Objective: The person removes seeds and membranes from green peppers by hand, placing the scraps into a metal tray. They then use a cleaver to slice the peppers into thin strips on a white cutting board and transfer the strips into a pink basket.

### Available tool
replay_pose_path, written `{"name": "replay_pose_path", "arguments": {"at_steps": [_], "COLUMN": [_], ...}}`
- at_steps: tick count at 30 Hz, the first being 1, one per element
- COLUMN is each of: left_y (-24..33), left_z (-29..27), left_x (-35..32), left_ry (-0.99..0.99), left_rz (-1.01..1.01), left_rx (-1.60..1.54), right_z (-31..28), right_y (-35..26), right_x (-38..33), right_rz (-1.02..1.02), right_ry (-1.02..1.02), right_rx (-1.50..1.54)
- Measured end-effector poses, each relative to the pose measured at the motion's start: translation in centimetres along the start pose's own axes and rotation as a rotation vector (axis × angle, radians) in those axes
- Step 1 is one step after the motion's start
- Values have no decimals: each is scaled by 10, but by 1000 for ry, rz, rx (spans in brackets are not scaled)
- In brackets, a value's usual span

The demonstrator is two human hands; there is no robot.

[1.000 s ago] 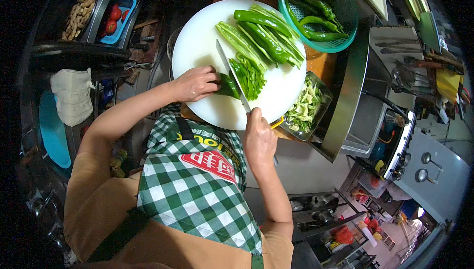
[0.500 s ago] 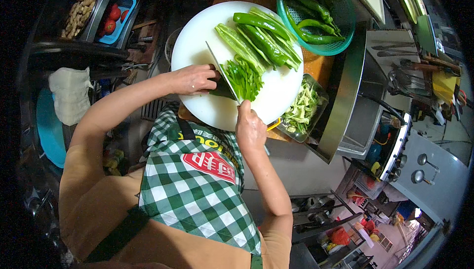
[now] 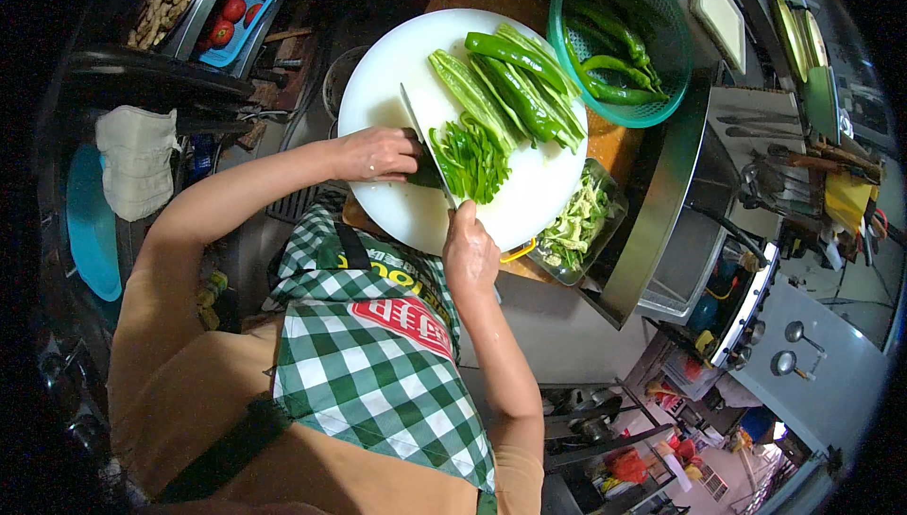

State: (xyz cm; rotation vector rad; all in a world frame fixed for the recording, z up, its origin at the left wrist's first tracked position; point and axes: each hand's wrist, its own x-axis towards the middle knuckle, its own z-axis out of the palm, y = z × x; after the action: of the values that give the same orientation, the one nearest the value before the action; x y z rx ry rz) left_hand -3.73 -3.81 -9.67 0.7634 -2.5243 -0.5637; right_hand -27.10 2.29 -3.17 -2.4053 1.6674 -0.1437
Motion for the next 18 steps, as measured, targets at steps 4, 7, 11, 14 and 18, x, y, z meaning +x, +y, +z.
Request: {"name": "replay_pose_path", "arguments": {"at_steps": [4, 7, 11, 14, 18], "left_y": [0, 0, 5, 10, 11], "left_z": [3, 3, -4, 2, 14], "left_x": [-7, -9, -8, -12, -15], "left_ry": [50, 17, 30, -73, 137], "left_rz": [1, -63, -81, -186, -138], "left_rx": [-21, -14, 50, 111, 105], "right_z": [-36, -30, -12, -42, 3], "right_y": [-12, -17, -9, -17, -13], "right_x": [9, -3, 9, -2, 2], "right_rz": [20, 33, 8, 31, -17], "right_ry": [-130, -101, -83, -157, -31], "right_rx": [-25, -28, -17, -20, 34]}}
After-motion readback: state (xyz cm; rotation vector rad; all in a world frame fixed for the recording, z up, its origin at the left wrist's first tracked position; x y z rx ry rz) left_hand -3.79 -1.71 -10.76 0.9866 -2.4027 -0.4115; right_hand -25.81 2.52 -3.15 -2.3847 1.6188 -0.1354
